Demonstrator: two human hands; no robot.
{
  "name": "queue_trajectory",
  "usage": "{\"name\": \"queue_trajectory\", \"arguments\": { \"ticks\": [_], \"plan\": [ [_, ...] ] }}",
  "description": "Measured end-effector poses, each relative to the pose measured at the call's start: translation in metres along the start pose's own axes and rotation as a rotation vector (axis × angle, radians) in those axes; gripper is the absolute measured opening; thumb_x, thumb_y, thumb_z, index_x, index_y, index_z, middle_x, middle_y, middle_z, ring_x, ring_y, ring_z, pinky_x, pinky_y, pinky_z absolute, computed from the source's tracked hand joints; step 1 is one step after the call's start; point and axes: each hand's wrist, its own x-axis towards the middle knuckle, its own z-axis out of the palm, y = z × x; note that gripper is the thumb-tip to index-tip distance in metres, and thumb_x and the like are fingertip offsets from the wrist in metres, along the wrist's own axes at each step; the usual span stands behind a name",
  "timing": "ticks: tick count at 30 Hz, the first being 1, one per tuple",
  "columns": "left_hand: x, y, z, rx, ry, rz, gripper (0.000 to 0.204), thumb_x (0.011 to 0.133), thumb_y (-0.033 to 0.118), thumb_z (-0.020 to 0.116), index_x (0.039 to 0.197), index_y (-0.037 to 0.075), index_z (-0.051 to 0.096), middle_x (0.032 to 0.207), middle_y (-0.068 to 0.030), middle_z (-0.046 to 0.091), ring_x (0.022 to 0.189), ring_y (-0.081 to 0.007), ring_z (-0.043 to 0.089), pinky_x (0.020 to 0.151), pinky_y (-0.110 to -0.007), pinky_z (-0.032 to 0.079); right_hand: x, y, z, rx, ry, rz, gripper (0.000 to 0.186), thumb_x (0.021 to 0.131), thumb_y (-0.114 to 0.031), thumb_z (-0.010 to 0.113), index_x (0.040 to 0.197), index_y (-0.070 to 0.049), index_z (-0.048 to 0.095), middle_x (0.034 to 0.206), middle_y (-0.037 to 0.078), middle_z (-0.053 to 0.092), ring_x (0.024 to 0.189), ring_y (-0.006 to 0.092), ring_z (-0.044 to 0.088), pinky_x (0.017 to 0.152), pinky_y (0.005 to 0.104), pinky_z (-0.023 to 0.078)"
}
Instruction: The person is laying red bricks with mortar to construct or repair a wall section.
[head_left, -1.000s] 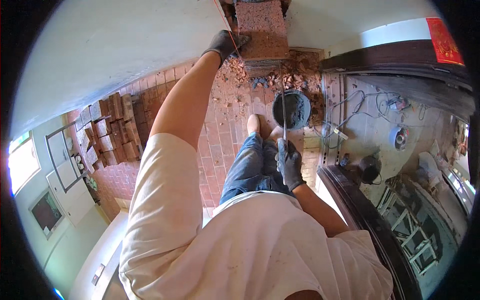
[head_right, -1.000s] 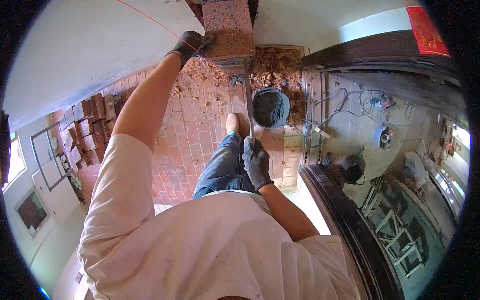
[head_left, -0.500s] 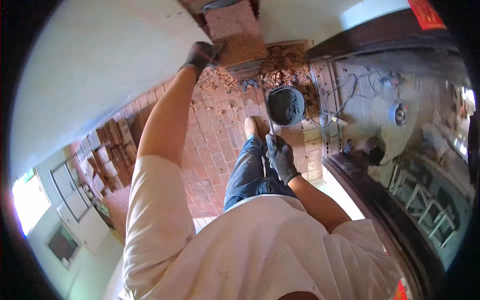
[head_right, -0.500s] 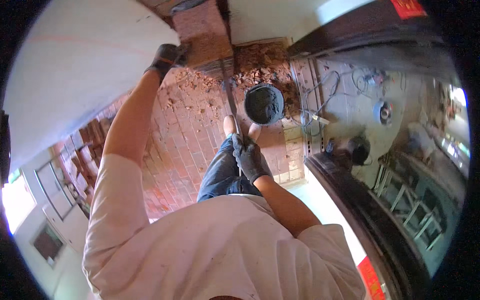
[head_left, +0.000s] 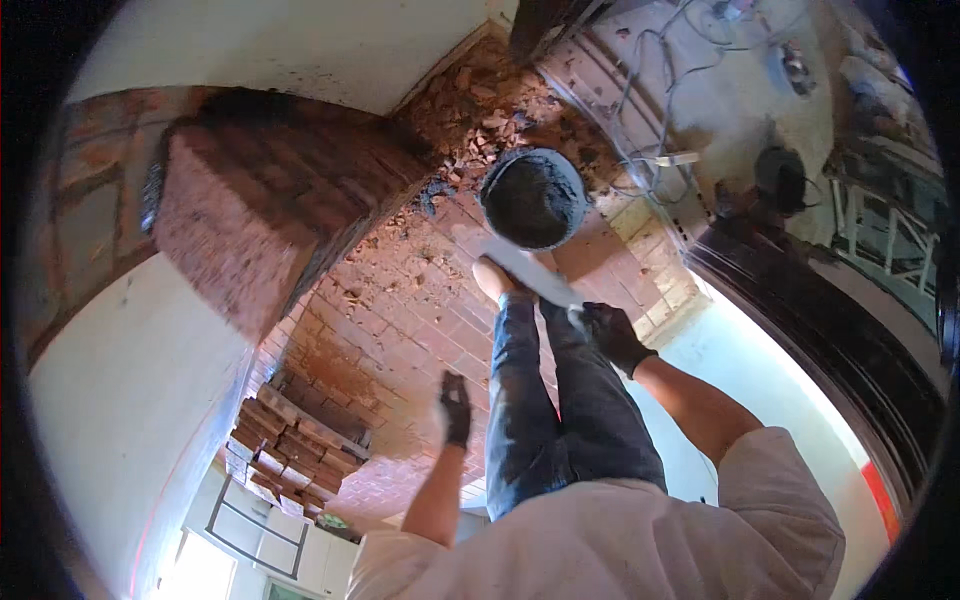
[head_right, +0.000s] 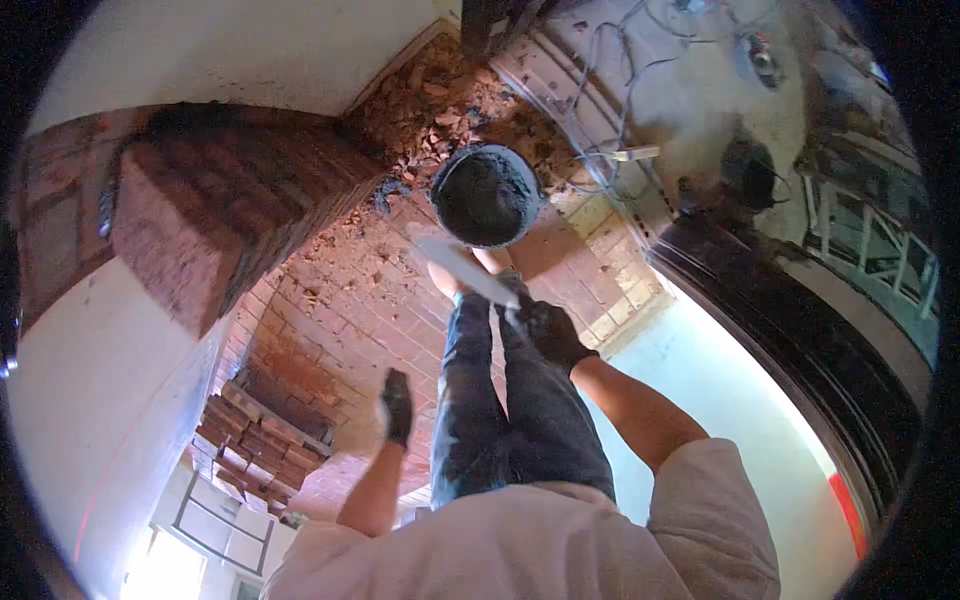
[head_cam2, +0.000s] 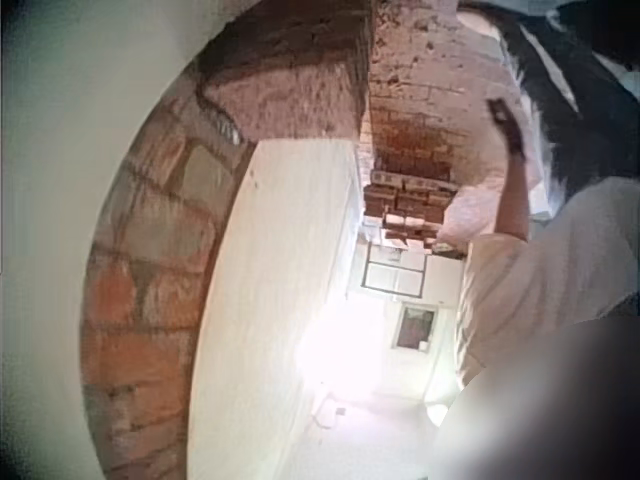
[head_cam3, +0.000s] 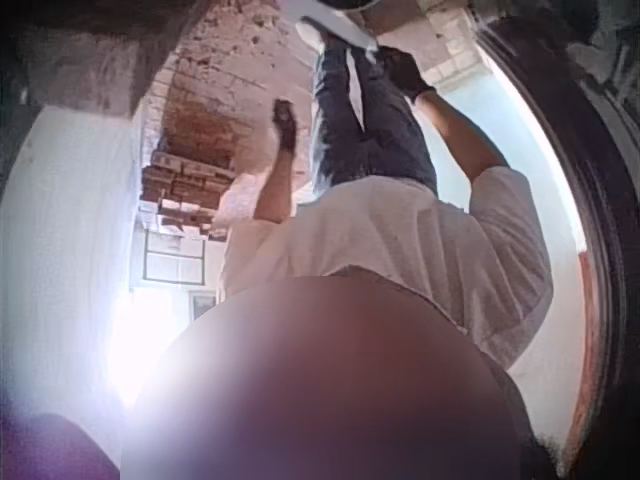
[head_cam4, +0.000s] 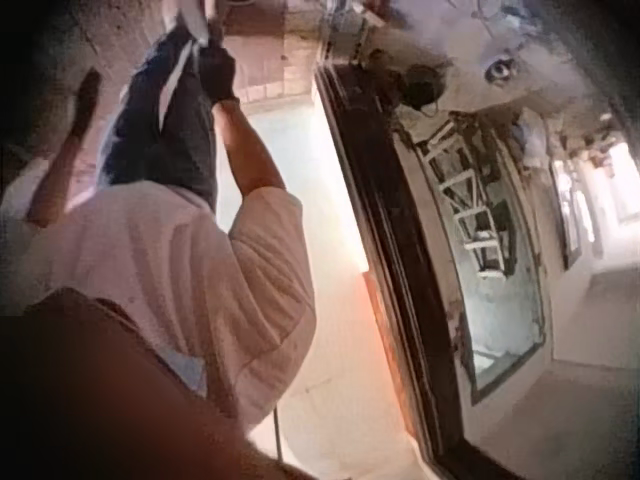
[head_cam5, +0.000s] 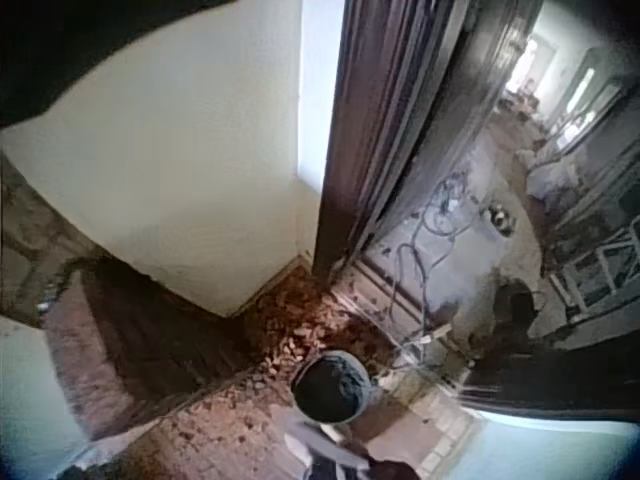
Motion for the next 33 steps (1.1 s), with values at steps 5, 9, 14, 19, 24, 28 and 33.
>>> {"name": "queue_trajectory", "arguments": {
  "ticks": [5,9,14,19,24,28,33],
  "plan": [
    [0.002,0.050,0.074,0.159,-0.002,0.154,0.059,0.089,0.030,0.059,0.136,-0.002,0.044,0.127,-0.0254,0.054,0.117,-0.0426,0.051,0.102,-0.049,0.039,0.103,0.115,0.061,-0.086,-0.187,0.379,0.033,0.097,-0.031,0.046,0.083,-0.005,0.062,0.070,0.018,0.064,0.064,0.0346,0.063,0.055,0.0456,0.050],
    [0.018,0.067,0.090,0.237,0.005,0.363,0.062,0.086,0.031,0.060,0.136,0.000,0.043,0.127,-0.0247,0.053,0.115,-0.0424,0.052,0.100,-0.052,0.039,0.211,0.175,0.107,1.020,-0.185,0.795,0.045,0.097,-0.048,0.044,0.079,-0.011,0.063,0.065,0.004,0.061,0.049,0.0166,0.051,0.048,0.0331,0.045],
    [0.018,0.064,0.098,0.163,-0.129,0.202,0.060,0.085,0.030,0.062,0.134,0.000,0.045,0.128,-0.0222,0.054,0.117,-0.0414,0.051,0.102,-0.050,0.039,0.254,0.186,0.166,1.489,-0.096,0.899,0.039,0.097,-0.049,0.046,0.084,-0.014,0.056,0.065,0.004,0.058,0.044,0.0123,0.046,0.043,0.0252,0.043],
    [0.174,0.073,0.102,-0.058,0.040,0.218,0.046,0.097,0.022,0.054,0.132,-0.005,0.045,0.131,-0.0253,0.052,0.122,-0.0362,0.051,0.103,-0.041,0.039,0.195,0.200,0.109,1.194,-0.356,1.100,0.031,0.097,-0.038,0.050,0.079,-0.013,0.053,0.060,0.003,0.054,0.040,0.0132,0.042,0.039,0.0290,0.037],
    [0.429,0.106,0.137,-0.911,-0.181,-0.015,0.047,0.099,0.029,0.049,0.135,0.000,0.047,0.134,-0.0098,0.053,0.123,-0.0211,0.050,0.105,-0.034,0.038,0.268,0.188,0.135,1.515,-0.329,0.428,0.029,0.097,-0.036,0.053,0.093,-0.008,0.052,0.075,0.007,0.059,0.056,0.0154,0.052,0.047,0.0279,0.043],
    [0.477,0.133,0.148,-0.703,-0.382,-0.003,0.032,0.094,0.026,0.056,0.116,0.004,0.064,0.104,-0.0024,0.065,0.089,-0.0126,0.056,0.080,-0.029,0.047,0.249,0.163,0.188,1.209,-0.509,0.946,0.029,0.098,-0.037,0.049,0.090,-0.009,0.053,0.063,0.007,0.054,0.047,0.0154,0.048,0.042,0.0292,0.040],
    [0.440,0.155,0.142,-0.473,-0.276,0.346,0.033,0.084,0.013,0.067,0.114,0.001,0.064,0.099,-0.0087,0.068,0.086,-0.0166,0.060,0.076,-0.032,0.049,0.212,0.181,0.094,0.315,-0.562,0.813,0.051,0.099,-0.048,0.038,0.073,-0.008,0.055,0.047,0.003,0.045,0.033,0.0140,0.038,0.034,0.0323,0.033]
  ]
}}
